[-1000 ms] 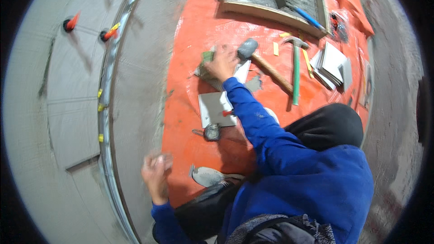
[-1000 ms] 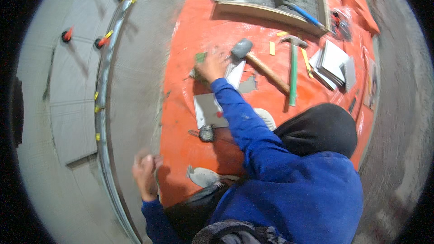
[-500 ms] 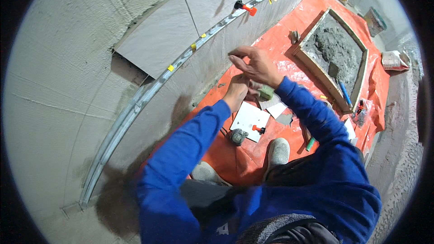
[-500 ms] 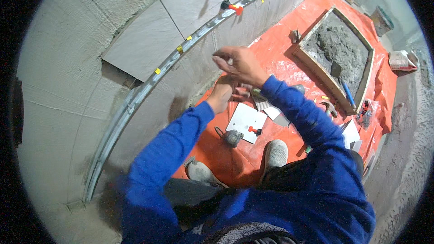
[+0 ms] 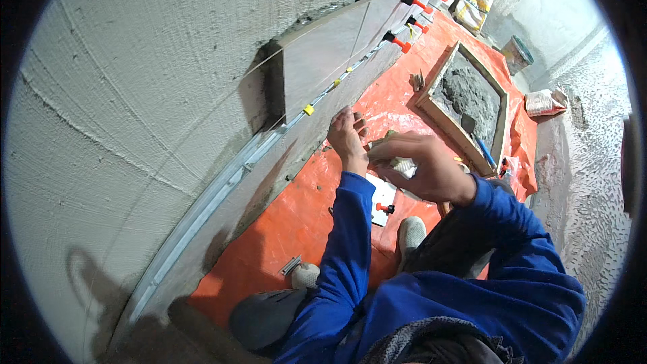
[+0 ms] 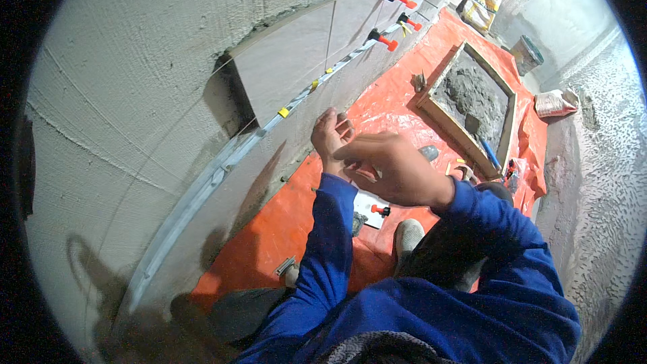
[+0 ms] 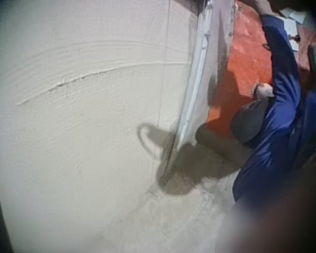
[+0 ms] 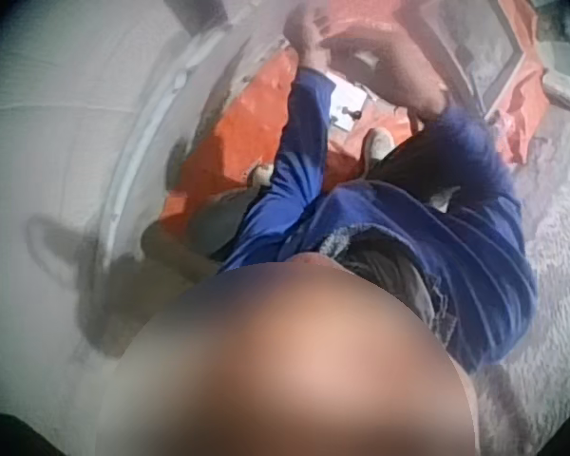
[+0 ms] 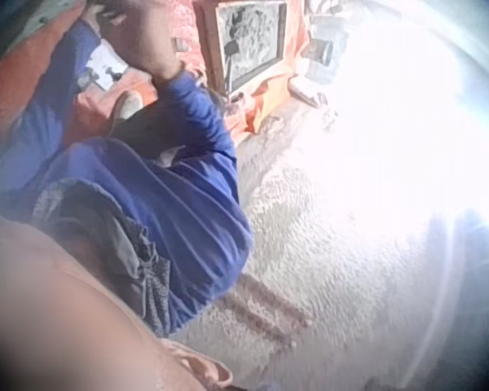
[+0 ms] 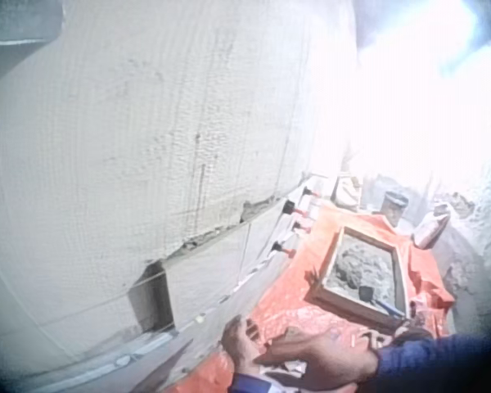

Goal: The person installs wall tiles by placing them on adhesive, using tile leveling clips and spacers to align them, and wiping excess adhesive from the surface with a sponge. The person adjusts the clips and checks alignment repeatedly.

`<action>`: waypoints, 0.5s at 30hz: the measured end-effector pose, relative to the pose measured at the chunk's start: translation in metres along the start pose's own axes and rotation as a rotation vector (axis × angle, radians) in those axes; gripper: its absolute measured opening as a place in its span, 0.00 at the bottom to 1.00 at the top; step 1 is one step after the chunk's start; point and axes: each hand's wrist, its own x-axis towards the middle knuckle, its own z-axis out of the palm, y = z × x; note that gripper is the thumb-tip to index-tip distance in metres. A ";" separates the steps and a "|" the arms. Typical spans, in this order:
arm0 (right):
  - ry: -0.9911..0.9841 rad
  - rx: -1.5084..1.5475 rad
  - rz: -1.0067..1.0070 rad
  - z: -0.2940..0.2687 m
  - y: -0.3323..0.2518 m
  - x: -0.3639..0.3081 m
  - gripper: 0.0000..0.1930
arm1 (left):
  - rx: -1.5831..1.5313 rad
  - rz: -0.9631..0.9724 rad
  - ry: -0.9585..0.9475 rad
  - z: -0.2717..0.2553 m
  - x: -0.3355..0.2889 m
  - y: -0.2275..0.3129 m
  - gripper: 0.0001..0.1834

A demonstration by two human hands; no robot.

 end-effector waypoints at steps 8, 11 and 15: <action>0.007 -0.295 -0.220 0.072 -0.071 0.085 0.25 | -0.055 -0.032 -0.139 -0.044 -0.008 -0.024 0.29; 0.003 -0.370 -0.177 0.076 -0.077 0.094 0.22 | 0.040 -0.065 -0.144 -0.032 -0.003 -0.016 0.19; 0.045 -0.333 -0.209 0.081 -0.078 0.103 0.12 | 0.264 -0.046 -0.222 -0.028 -0.016 0.000 0.20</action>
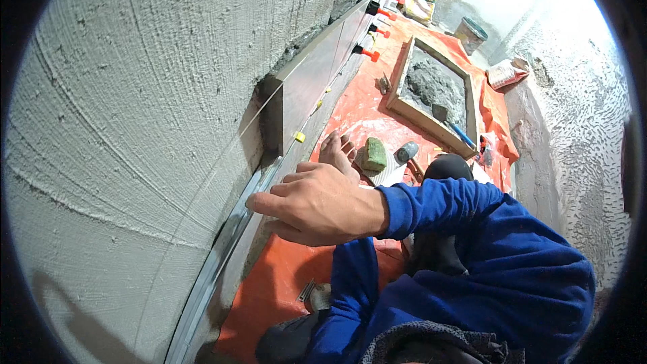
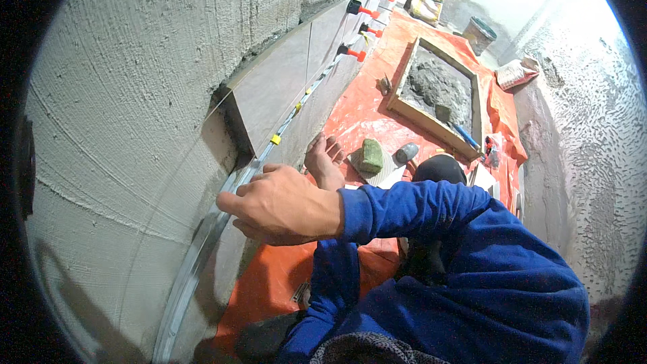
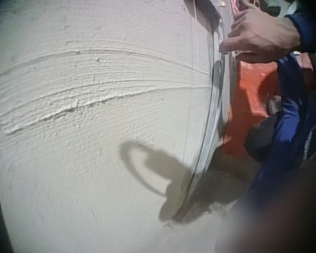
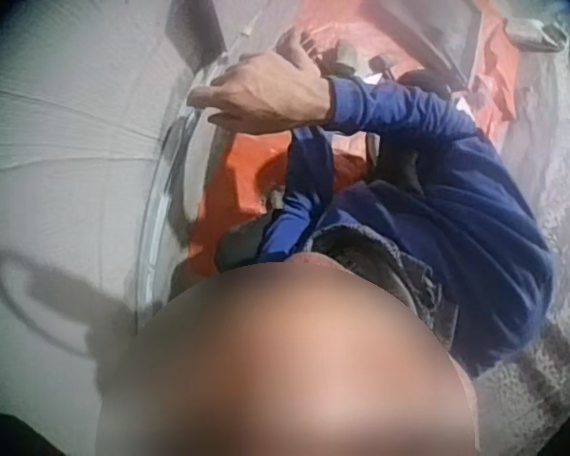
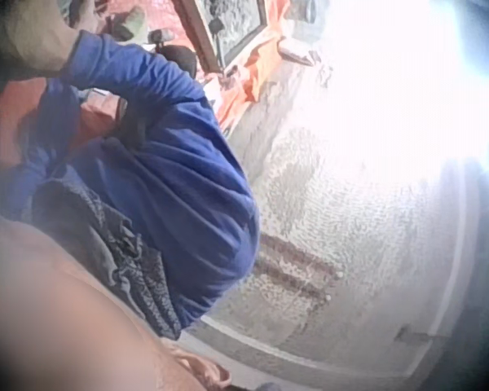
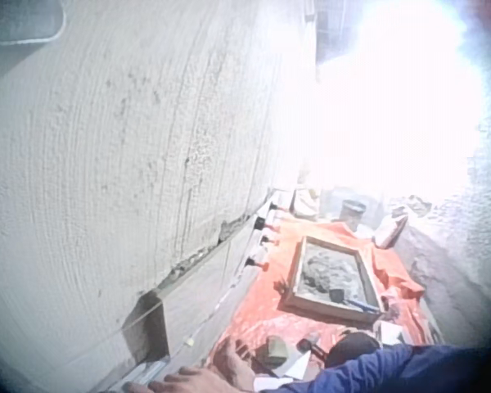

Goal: The person installs wall tiles by placing them on adhesive, using tile leveling clips and spacers to align them, and wiping excess adhesive from the surface with a sponge. The person adjusts the clips and checks alignment repeatedly.

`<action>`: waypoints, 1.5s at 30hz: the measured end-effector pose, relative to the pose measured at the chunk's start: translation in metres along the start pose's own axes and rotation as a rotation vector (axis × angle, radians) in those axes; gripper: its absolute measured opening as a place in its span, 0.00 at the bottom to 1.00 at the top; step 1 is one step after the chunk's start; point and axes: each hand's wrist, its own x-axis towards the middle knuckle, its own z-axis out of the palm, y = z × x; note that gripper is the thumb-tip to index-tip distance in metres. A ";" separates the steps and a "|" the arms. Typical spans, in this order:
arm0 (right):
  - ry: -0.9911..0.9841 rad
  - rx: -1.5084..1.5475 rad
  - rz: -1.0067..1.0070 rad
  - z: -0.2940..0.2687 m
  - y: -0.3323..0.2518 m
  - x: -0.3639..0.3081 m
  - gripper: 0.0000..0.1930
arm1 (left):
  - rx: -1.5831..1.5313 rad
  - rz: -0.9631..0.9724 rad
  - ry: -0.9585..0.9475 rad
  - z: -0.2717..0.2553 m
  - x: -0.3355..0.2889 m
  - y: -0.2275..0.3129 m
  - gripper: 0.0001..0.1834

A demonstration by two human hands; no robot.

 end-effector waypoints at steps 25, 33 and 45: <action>0.004 -0.117 -0.012 -0.003 -0.016 0.003 0.12 | -0.399 -0.036 0.017 -0.015 0.018 -0.036 0.38; 0.068 -0.086 -0.049 -0.009 -0.021 0.001 0.11 | -0.287 -0.083 0.042 0.002 0.014 -0.007 0.25; 0.087 0.104 0.005 -0.006 -0.012 -0.017 0.08 | -0.331 -0.117 -0.008 -0.012 0.027 -0.001 0.17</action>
